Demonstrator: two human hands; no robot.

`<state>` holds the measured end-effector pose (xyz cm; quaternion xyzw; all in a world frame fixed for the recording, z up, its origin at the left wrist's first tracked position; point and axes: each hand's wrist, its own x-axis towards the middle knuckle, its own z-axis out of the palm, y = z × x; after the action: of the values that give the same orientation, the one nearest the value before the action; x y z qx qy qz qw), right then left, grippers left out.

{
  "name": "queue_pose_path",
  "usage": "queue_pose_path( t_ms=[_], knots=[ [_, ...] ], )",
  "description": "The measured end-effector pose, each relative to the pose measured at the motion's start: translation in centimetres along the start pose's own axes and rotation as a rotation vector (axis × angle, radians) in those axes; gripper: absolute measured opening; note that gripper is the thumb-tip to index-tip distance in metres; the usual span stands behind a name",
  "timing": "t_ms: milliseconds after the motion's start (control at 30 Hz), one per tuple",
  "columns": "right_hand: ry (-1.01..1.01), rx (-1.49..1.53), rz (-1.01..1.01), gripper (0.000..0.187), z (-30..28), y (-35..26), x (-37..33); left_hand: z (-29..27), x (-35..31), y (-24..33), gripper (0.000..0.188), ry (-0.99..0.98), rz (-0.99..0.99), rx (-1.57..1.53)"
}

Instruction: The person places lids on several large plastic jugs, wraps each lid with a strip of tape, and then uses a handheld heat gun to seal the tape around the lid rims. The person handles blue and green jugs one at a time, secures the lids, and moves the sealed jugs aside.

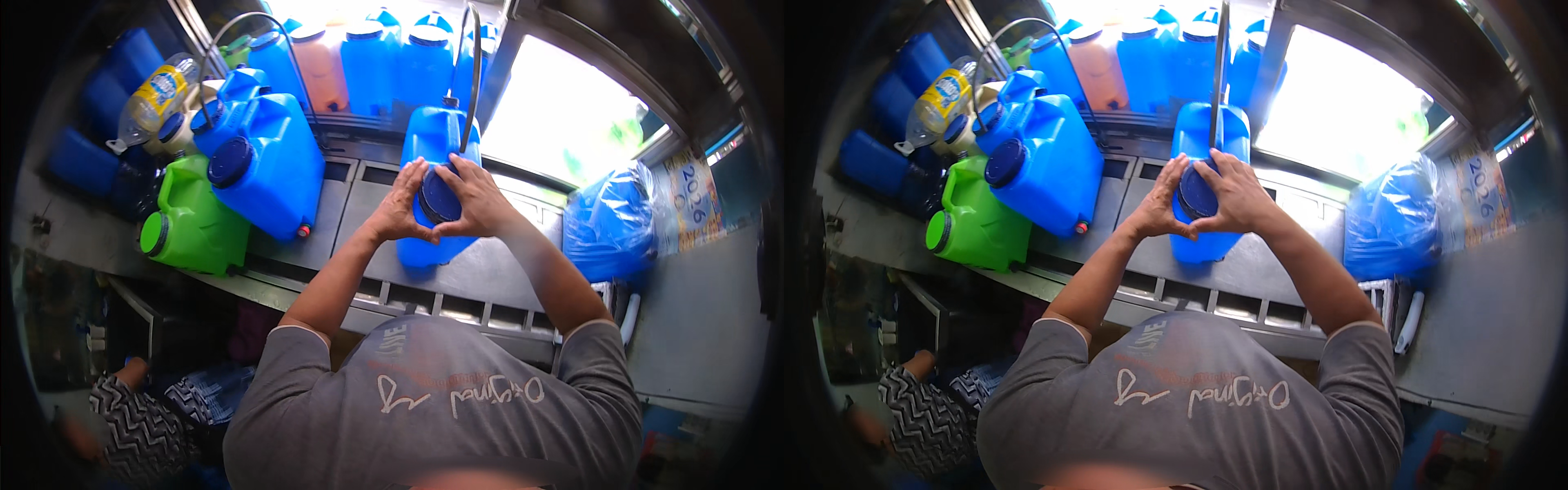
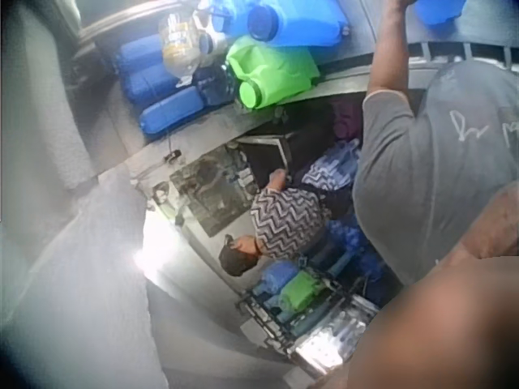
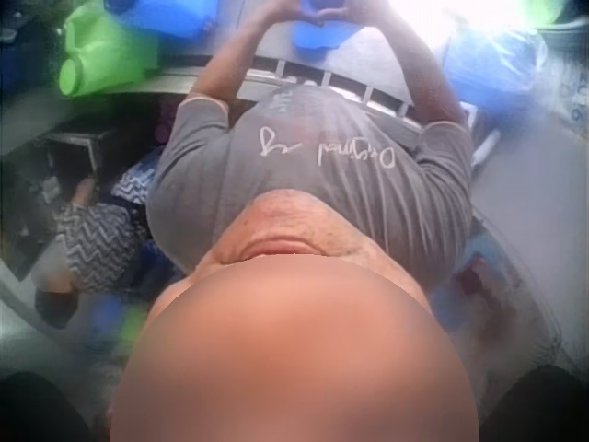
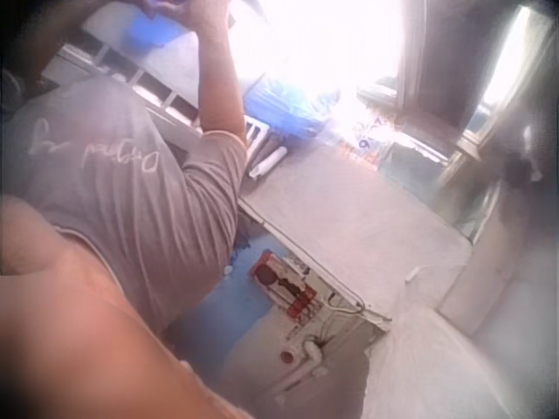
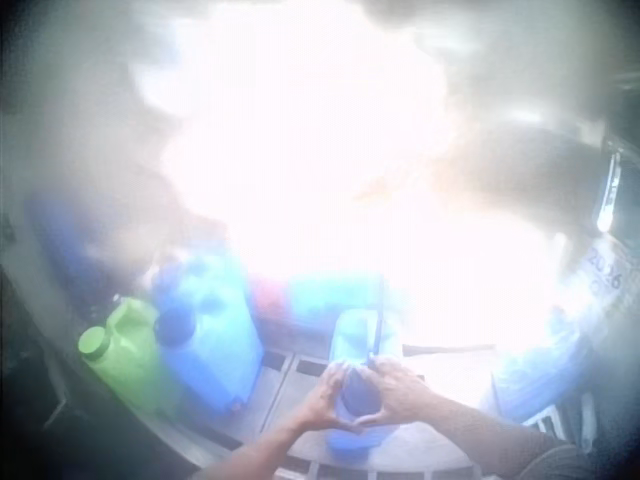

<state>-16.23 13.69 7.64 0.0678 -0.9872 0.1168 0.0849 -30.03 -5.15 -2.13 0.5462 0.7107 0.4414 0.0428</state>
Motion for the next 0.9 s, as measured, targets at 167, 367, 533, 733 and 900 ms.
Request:
queue_pose_path(
  t_ms=[167, 367, 533, 733, 900],
  knots=[
    [-0.023, -0.008, 0.115, 0.111, 0.7, -0.9, 0.3, 0.8, -0.1, 0.5, 0.132, 0.029, -0.088, -0.046],
    [0.061, -0.068, 0.390, 0.103, 1.7, -3.8, 0.8, 1.3, -0.4, -0.3, 0.127, 0.123, -0.014, -0.072],
    [0.086, -0.115, 0.464, 0.104, 2.1, -5.0, 1.0, 0.3, -0.2, -0.1, 0.132, 0.070, 0.009, -0.024],
    [0.202, 0.246, 0.697, 0.103, 2.2, 0.1, 5.7, -17.4, -1.9, -4.3, 0.087, 0.591, 0.170, 0.687],
    [0.163, 0.377, 0.957, 0.080, 4.1, 5.2, 13.1, -30.6, -9.0, -10.4, 0.121, 0.423, -0.867, 0.949]
  ],
)
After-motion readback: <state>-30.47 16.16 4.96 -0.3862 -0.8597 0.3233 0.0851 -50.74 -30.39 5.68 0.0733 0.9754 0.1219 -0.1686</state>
